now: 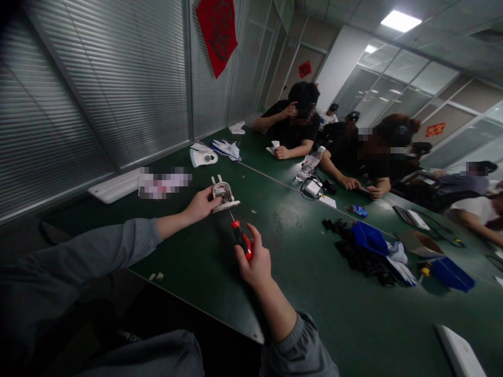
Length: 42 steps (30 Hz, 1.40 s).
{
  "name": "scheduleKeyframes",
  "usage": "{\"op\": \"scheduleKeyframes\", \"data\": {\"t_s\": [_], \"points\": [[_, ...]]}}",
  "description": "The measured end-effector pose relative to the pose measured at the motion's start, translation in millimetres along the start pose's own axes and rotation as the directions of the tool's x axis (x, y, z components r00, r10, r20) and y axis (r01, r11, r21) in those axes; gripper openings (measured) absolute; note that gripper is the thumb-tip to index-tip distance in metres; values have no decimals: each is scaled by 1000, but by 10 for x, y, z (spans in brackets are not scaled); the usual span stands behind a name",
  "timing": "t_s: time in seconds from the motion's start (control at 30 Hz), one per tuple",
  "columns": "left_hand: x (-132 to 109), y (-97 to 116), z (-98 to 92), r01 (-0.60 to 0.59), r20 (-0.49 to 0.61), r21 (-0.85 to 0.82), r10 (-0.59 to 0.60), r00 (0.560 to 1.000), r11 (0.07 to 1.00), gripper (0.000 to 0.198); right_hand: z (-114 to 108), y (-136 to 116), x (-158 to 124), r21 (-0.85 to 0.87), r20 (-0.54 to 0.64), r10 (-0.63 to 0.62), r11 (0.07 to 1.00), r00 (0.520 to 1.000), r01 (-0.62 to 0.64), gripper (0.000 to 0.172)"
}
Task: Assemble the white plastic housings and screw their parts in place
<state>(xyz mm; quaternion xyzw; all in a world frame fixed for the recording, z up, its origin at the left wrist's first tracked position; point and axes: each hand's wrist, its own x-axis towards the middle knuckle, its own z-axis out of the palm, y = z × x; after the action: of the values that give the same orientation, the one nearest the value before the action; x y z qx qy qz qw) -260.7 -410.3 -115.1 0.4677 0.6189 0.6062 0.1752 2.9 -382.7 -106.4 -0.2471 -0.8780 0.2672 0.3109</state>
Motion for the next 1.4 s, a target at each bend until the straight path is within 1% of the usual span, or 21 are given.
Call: {"op": "scheduleKeyframes", "data": {"t_s": [0.07, 0.1, 0.23, 0.27, 0.33, 0.4, 0.47, 0.53, 0.67, 0.7, 0.77, 0.83, 0.9, 0.97, 1.03, 1.07, 1.1, 1.2, 1.23, 1.3, 1.4], "points": [[-2, 9, 0, -10, -12, 24, 10, 1000, 1000, 37, -4, 2, -9, -1, 26, -1, 1000, 1000, 1, 51], [-1, 9, 0, -16, -19, 33, 17, 1000, 999, 37, 3, 1, -10, 1, 13, 8, 1000, 1000, -8, 52], [6, -10, -5, -30, -19, 40, 31, 999, 999, 38, 50, 7, 9, 6, -116, 29, 1000, 993, -29, 65], [6, -14, -6, -34, -18, 46, 35, 999, 998, 37, 54, 12, 12, 6, -129, 23, 1000, 991, -23, 67], [5, -18, -10, -42, -11, 59, 43, 999, 997, 35, 48, 24, 9, 9, -95, 12, 1000, 995, -11, 65], [4, -19, -13, -44, -3, 60, 45, 999, 997, 33, 32, 36, -6, 25, -29, 8, 1000, 1000, -8, 56], [5, -20, -13, -45, -3, 52, 45, 999, 998, 33, 24, 43, -20, 49, -2, 19, 999, 1000, -19, 51], [7, -20, -14, -39, -8, 42, 39, 999, 998, 35, 35, 43, -21, 70, -44, 41, 997, 998, -38, 52], [4, -11, -17, -32, -8, 37, 32, 999, 999, 35, 61, 29, 10, 44, -160, 26, 999, 987, -19, 69], [1, -8, -19, -35, -1, 43, 35, 999, 998, 35, 58, 26, 14, 29, -154, 12, 1000, 988, -7, 70], [-2, -6, -21, -43, 4, 55, 43, 999, 998, 36, 38, 21, 12, 17, -91, -6, 1000, 996, 7, 62], [-1, -13, -19, -47, 0, 62, 47, 999, 997, 37, 17, 18, -2, 31, -15, -2, 1000, 1000, 2, 52], [5, -31, -14, -47, -9, 62, 47, 999, 997, 38, 10, 16, -12, 53, 10, 20, 998, 1000, -20, 49], [15, -57, -6, -46, -5, 54, 46, 999, 997, 39, 20, 13, -10, 63, -42, 33, 998, 999, -31, 54], [22, -81, 3, -52, -4, 41, 52, 999, 998, 39, 32, 10, 0, 56, -113, 21, 998, 993, -15, 65], [24, -90, 7, -57, -3, 38, 57, 998, 998, 40, 35, 9, 3, 47, -124, 11, 999, 992, -5, 69], [25, -97, 10, -61, -6, 38, 62, 998, 997, 40, 34, 9, 4, 37, -110, 3, 999, 994, 1, 69], [19, -107, 12, -65, -22, 46, 66, 998, 997, 40, 25, 15, -16, 29, 18, 7, 1000, 1000, -8, 58], [18, -107, 11, -64, -22, 45, 65, 998, 997, 40, 24, 18, -24, 32, 38, 17, 999, 999, -18, 56], [21, -107, 11, -60, -21, 28, 61, 998, 998, 40, 30, 22, -30, 39, 10, 36, 999, 999, -37, 58], [35, -102, 21, -52, -40, -5, 51, 998, 999, 39, 35, 23, 0, 43, -60, 47, 998, 997, -44, 70]]}}
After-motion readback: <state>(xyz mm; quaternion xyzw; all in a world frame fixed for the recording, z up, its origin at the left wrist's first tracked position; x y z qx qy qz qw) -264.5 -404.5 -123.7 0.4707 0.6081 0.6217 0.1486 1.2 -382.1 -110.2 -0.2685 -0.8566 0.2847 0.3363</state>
